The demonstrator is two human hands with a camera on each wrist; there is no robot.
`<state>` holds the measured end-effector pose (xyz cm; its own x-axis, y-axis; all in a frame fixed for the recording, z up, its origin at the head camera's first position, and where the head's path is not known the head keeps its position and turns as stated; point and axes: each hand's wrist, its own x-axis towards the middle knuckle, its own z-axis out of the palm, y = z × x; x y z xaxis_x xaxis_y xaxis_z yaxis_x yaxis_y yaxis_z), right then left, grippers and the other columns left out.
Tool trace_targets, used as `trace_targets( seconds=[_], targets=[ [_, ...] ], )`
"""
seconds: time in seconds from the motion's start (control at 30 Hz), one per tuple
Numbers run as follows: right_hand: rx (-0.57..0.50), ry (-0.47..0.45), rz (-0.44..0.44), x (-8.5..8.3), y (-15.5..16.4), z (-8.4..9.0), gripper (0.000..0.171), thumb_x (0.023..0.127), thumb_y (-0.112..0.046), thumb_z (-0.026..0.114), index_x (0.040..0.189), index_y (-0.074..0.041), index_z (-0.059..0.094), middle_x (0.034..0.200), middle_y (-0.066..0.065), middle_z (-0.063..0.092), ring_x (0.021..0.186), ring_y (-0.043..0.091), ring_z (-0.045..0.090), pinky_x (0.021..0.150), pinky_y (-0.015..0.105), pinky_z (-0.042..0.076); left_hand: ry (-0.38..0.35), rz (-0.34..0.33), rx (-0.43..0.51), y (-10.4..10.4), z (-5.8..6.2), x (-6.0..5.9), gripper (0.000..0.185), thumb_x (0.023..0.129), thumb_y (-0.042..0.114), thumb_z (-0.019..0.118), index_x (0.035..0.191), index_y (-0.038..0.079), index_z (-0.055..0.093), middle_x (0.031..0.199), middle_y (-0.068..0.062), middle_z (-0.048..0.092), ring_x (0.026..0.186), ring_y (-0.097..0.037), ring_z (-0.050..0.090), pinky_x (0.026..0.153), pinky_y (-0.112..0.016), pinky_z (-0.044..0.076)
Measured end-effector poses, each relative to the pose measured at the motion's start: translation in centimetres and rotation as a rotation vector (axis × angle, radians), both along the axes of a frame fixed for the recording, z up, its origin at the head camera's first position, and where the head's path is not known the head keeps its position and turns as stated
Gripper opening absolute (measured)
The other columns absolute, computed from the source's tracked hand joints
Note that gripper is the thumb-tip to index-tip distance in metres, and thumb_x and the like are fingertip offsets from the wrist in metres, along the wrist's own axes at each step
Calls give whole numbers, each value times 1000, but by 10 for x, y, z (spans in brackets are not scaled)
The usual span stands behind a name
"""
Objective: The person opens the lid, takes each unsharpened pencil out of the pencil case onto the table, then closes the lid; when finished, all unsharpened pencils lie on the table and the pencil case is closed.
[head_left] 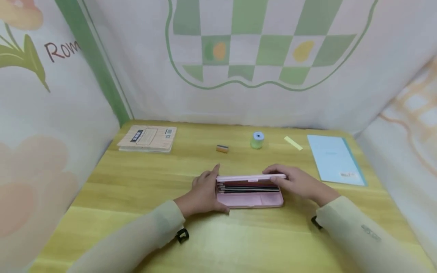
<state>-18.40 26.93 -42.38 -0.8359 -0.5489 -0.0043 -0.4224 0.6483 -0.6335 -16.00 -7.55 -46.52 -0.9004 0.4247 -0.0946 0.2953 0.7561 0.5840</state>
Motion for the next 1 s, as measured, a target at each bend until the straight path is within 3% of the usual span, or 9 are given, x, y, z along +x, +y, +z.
trace_targets(
  seconds=[0.1,0.23,0.33,0.5,0.6,0.7,0.83,1.0],
  targets=[
    [-62,-113,-36,-12,3,7,27,109,-30,54,131,-19,65,127,6,67,116,28,64,98,53,52,7,27,-20,6,4,2,158,54,65,97,167,8,1,160,-14,43,149,-34,32,121,-60,19],
    [-103,-220,-89,-22,2,14,38,112,-35,48,137,-10,59,133,21,62,110,33,69,92,49,58,-10,58,-8,9,10,7,159,56,60,98,165,4,-3,161,-14,42,148,-36,35,121,-62,19],
    [-62,-184,-176,-26,-3,17,47,111,-45,44,140,-12,58,138,20,60,116,34,65,97,53,54,-8,71,11,9,11,10,159,57,57,99,165,4,-5,160,-14,44,146,-38,37,120,-63,20],
    [-25,-89,-317,-39,-16,16,53,110,-50,42,138,-10,62,141,19,61,131,39,54,108,61,43,72,38,60,6,8,7,158,57,52,101,166,10,-5,149,-13,55,136,-36,48,115,-59,33],
    [4,-101,-358,-48,-21,14,57,109,-51,41,142,-9,61,147,20,56,138,43,48,114,62,37,80,-7,124,4,5,4,150,57,45,103,166,14,4,143,-9,58,129,-29,54,112,-49,42],
    [39,-150,-382,-53,-23,10,62,109,-52,38,148,-8,55,153,22,50,143,46,41,117,63,32,44,-56,127,4,2,2,134,63,45,100,165,11,20,146,-7,55,133,-26,51,115,-42,41],
    [61,-212,-392,-57,-25,5,66,109,-52,35,153,-4,49,156,26,44,145,49,36,118,64,28,35,-84,31,3,-3,1,115,69,58,93,158,10,38,151,-6,52,141,-27,42,122,-45,29],
    [73,-252,-390,-60,-24,-2,67,109,-52,33,153,-4,47,157,27,41,146,51,33,119,65,26,46,-71,55,1,-10,1,106,67,57,94,153,15,47,149,-3,53,139,-25,41,122,-47,26]
  ],
)
